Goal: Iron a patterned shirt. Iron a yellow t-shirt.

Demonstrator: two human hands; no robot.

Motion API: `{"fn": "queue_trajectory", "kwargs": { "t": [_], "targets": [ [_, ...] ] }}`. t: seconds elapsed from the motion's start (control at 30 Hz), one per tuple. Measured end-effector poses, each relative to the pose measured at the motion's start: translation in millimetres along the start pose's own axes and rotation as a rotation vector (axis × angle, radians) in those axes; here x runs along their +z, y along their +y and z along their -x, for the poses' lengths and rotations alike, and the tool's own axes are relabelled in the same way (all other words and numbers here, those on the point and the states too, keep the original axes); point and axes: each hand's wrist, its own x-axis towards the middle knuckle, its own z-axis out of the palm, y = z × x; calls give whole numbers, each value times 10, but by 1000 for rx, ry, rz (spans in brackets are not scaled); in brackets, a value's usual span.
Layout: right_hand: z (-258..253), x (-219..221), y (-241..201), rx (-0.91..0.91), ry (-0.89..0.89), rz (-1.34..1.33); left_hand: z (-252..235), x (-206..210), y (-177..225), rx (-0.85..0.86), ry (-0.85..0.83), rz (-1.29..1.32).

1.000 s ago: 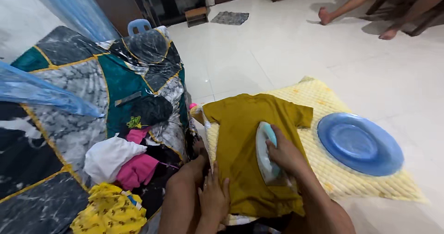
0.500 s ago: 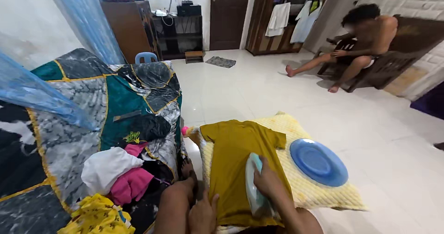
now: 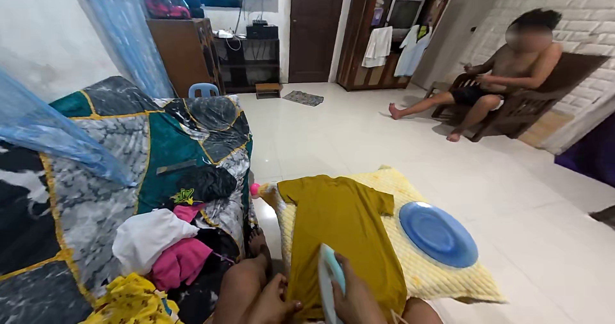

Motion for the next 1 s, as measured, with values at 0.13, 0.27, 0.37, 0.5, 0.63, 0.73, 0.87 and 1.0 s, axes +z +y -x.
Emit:
{"fn": "queue_trajectory", "kwargs": {
  "t": [0.13,0.27,0.37,0.5,0.63,0.73,0.87,1.0],
  "targets": [
    [-400,57,-294,17,-60,-12,36,-39,6,-25,-63,33],
    [-1128,-108,-610,7,-24,-36,8,-88,35,-19,-106,-8],
    [-1714,-234,-813,7,23,-70,-20,-118,51,-30,-143,-42],
    [-2153,-299,-972,17,39,-46,40,-141,119,-13,-157,-60],
    [-1845,-165,-941,71,53,10,82,-116,118,31,-146,-62],
    [-1161,54,-867,115,21,104,53,-86,103,16,-143,-79],
    [-439,304,-791,135,-50,151,56,-101,91,41,-134,-105],
    [-627,249,-802,91,-57,119,82,-147,151,15,-172,-142]
  ]
}}
